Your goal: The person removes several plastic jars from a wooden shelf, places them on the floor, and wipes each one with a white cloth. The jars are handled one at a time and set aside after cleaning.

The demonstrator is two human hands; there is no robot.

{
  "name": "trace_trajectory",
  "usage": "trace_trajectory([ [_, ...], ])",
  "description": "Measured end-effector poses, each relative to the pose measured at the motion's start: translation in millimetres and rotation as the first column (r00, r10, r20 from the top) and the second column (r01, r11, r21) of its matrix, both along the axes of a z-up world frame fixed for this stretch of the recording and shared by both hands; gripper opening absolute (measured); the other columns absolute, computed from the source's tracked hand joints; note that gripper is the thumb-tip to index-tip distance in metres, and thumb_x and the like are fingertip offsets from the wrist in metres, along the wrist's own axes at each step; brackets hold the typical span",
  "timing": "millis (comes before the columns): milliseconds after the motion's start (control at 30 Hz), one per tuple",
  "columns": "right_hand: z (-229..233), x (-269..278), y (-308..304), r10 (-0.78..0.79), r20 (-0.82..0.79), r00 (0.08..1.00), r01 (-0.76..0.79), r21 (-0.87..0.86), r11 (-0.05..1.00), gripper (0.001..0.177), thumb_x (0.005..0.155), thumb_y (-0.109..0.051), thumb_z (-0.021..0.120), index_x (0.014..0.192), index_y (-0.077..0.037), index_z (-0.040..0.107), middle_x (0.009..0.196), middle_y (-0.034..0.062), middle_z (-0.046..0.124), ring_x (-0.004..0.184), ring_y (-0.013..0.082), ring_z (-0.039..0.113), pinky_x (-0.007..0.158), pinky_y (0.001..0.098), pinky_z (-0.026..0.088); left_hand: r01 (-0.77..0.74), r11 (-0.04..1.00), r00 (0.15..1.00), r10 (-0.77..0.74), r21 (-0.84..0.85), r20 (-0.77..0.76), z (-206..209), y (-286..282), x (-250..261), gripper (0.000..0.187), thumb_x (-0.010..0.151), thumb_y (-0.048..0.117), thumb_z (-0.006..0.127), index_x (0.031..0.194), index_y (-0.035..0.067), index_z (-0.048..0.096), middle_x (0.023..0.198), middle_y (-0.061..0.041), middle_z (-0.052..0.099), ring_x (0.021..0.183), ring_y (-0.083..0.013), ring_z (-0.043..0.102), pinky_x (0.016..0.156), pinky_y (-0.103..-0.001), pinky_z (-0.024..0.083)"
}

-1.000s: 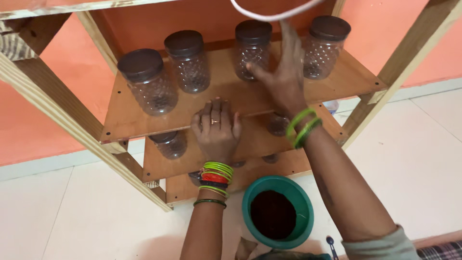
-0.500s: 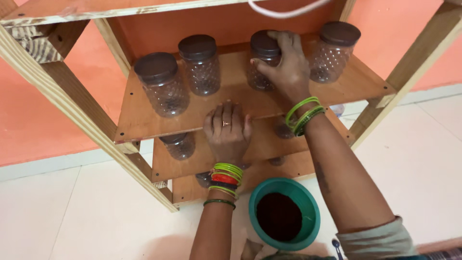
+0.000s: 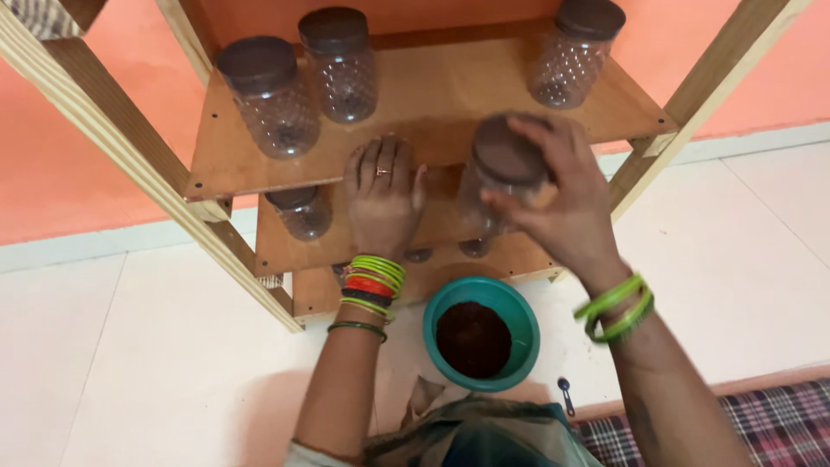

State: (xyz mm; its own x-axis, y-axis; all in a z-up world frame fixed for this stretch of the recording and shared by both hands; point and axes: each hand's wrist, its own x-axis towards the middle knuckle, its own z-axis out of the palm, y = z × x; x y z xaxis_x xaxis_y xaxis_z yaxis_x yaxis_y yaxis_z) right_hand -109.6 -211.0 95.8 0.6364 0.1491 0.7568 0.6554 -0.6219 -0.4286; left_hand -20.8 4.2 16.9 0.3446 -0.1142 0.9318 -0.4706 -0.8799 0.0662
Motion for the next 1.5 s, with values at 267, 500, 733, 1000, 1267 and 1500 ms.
trace_trajectory([
  [267,-153.7,-105.9,13.8,0.172,-0.409,0.896,-0.072,0.249,0.966,0.075,0.074,-0.021,0.089,0.141,-0.008,0.059,0.147,0.0152,0.055,0.137,0.0319,0.054,0.112,0.0401,0.044,0.493,0.794,0.464,-0.586,-0.355,-0.664,-97.2,38.7,-151.7,0.084,0.089,0.034,0.077,0.16,0.007,0.04,0.156,-0.022,0.055,0.14,-0.0407,0.05,0.119,-0.051,0.033],
  [500,-252.9,-124.1,79.1,0.229,-0.617,0.753,-0.033,0.312,0.95,0.07,0.081,-0.036,0.084,0.141,-0.011,0.057,0.156,0.0151,0.045,0.141,0.0348,0.049,0.11,0.0432,0.045,0.343,0.786,0.296,-0.61,-0.514,-0.735,-210.8,54.4,-191.4,0.116,0.071,0.048,0.087,0.159,0.003,0.025,0.152,-0.023,0.047,0.135,-0.0452,0.044,0.112,-0.05,0.036],
  [733,-297.1,-105.3,81.2,-0.131,-0.4,0.907,0.074,-0.153,0.985,0.067,0.099,-0.045,0.061,0.152,-0.007,0.046,0.152,0.019,0.048,0.134,0.0431,0.05,0.106,0.0533,0.041,-0.079,0.897,0.54,-0.328,-0.434,-0.775,-287.7,61.5,-150.6,0.1,0.061,0.034,0.093,0.146,0.01,0.045,0.133,-0.014,0.062,0.122,-0.0375,0.055,0.103,-0.049,0.04],
  [1000,-342.7,-99.2,63.1,-0.43,-0.448,0.784,0.089,-0.604,0.792,0.057,0.101,-0.033,0.06,0.155,-0.016,0.049,0.095,0.0082,0.069,0.085,0.0289,0.067,0.076,0.0435,0.053,-0.216,0.838,0.513,-0.34,-0.502,-0.788,-357.5,76.2,-132.1,0.099,0.058,0.014,0.095,0.143,0.006,0.043,0.133,-0.025,0.059,0.12,-0.0441,0.053,0.102,-0.053,0.04],
  [1267,-340.5,-91.4,28.0,-0.489,-0.177,0.854,0.315,-0.572,0.757,0.054,0.089,-0.031,0.065,0.141,-0.017,0.058,0.083,0.0052,0.068,0.08,0.0256,0.066,0.072,0.0431,0.05,-0.312,0.722,0.333,-0.527,-0.618,-0.782,-376.5,70.1,-127.7,0.091,0.07,0.021,0.088,0.149,0.012,0.044,0.13,-0.021,0.069,0.119,-0.0364,0.069,0.096,-0.044,0.058],
  [1500,-340.0,-74.6,-19.3,-0.56,-0.149,0.815,0.42,-0.512,0.749,0.05,0.094,-0.033,0.064,0.142,-0.018,0.059,0.091,0.0054,0.073,0.083,0.026,0.067,0.077,0.0436,0.049,-0.397,0.769,0.251,-0.434,-0.501,-0.865,-392.2,67.2,-125.4,0.097,0.077,0.028,0.089,0.154,0.013,0.032,0.14,-0.023,0.059,0.126,-0.0376,0.063,0.098,-0.045,0.056],
])
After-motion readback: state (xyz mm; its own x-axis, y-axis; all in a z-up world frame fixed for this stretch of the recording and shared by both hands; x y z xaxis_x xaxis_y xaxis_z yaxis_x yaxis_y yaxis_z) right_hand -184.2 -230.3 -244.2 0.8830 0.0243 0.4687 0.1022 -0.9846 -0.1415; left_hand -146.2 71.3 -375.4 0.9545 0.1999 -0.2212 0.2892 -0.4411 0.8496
